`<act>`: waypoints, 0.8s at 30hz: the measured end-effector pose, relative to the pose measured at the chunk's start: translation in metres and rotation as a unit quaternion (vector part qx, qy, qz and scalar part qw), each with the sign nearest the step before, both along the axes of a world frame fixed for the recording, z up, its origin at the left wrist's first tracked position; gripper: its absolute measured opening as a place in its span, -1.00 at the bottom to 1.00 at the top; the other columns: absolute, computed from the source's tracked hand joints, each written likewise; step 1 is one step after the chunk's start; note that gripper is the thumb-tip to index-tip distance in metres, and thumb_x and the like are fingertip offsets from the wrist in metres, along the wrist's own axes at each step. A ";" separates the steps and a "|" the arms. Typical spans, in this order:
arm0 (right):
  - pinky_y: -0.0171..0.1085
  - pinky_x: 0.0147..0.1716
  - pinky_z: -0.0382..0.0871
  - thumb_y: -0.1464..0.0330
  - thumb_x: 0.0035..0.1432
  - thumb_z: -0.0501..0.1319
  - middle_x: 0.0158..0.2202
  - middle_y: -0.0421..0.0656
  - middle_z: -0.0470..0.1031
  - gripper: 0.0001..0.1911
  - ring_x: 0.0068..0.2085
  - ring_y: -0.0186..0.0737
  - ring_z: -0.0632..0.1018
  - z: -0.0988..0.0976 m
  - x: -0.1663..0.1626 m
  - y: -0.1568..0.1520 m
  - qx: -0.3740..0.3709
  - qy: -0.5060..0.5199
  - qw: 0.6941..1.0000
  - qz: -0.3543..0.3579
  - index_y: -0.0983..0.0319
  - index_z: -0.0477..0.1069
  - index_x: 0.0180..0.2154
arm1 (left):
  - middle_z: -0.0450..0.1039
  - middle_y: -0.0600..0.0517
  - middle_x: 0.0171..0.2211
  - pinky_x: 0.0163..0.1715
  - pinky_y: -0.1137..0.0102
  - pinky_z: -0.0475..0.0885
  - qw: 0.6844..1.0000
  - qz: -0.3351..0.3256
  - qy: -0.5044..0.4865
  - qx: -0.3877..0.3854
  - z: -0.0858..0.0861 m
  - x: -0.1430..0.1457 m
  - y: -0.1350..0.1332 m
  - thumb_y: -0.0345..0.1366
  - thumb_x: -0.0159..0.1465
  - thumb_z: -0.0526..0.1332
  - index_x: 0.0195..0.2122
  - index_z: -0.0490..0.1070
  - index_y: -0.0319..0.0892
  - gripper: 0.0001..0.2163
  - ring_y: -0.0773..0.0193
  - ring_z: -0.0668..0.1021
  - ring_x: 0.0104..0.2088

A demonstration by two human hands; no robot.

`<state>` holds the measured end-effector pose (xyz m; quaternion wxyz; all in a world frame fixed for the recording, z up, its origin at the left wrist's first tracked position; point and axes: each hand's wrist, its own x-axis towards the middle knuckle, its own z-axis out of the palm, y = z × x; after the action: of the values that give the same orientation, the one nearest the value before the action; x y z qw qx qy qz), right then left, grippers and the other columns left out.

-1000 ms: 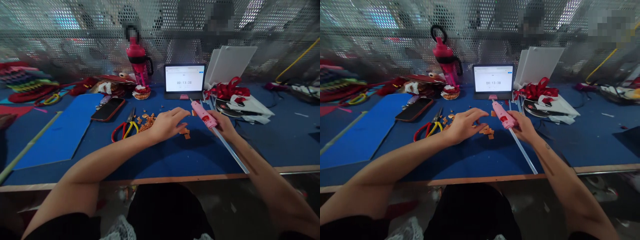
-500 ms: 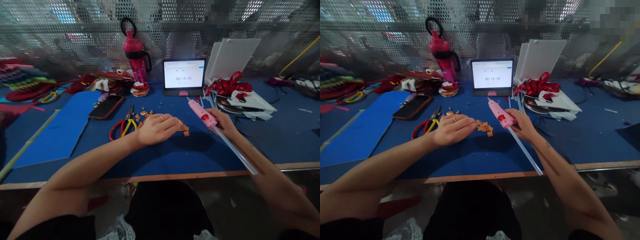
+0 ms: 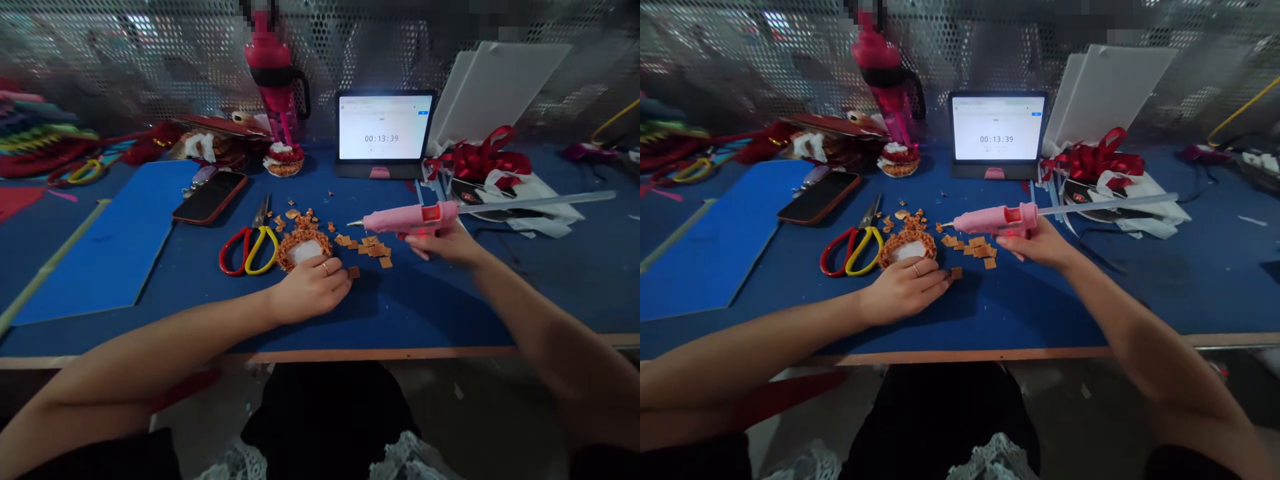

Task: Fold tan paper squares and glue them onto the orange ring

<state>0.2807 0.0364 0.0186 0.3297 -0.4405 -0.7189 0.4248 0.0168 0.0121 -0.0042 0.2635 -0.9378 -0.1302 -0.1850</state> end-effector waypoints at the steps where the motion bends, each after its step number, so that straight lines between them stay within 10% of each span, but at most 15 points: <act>1: -0.37 -0.71 0.15 0.21 -0.01 0.18 -0.71 -0.32 0.22 -0.79 -0.68 -0.44 0.26 -0.003 0.000 -0.002 -0.006 0.006 1.000 -0.007 0.23 0.35 -0.39 | 0.46 0.04 -0.40 -0.43 0.43 0.35 1.000 0.000 0.000 0.005 0.001 -0.002 -0.002 -0.42 0.22 0.11 -0.31 0.39 -0.23 -0.92 0.31 0.46 -0.33; 15: -0.35 -0.50 0.18 0.14 0.06 0.11 -0.50 -0.22 0.35 -0.74 -0.47 -0.36 0.35 0.005 0.002 -0.020 0.158 -0.326 0.926 0.105 0.21 0.27 -0.43 | 0.35 -0.20 -0.04 -0.51 0.42 0.38 0.989 0.090 0.031 -0.109 0.001 0.002 -0.037 0.01 0.25 -0.03 -0.10 0.36 -0.32 -0.52 0.25 0.48 -0.33; 24: -0.32 -0.53 0.06 -0.21 -0.06 -0.11 -0.55 -0.23 0.22 -0.39 -0.52 -0.36 0.24 0.007 0.003 -0.022 0.112 -0.281 0.948 0.103 0.22 0.17 -0.50 | 0.41 -0.14 -0.11 -0.48 0.42 0.38 0.987 0.082 0.038 -0.134 0.001 0.003 -0.035 -0.07 0.26 -0.01 -0.11 0.38 -0.33 -0.58 0.24 0.47 -0.28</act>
<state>0.2840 0.0144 0.0253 0.1162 -0.4259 -0.8667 0.2323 0.0195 -0.0234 -0.0031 0.1549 -0.9570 -0.2201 -0.1081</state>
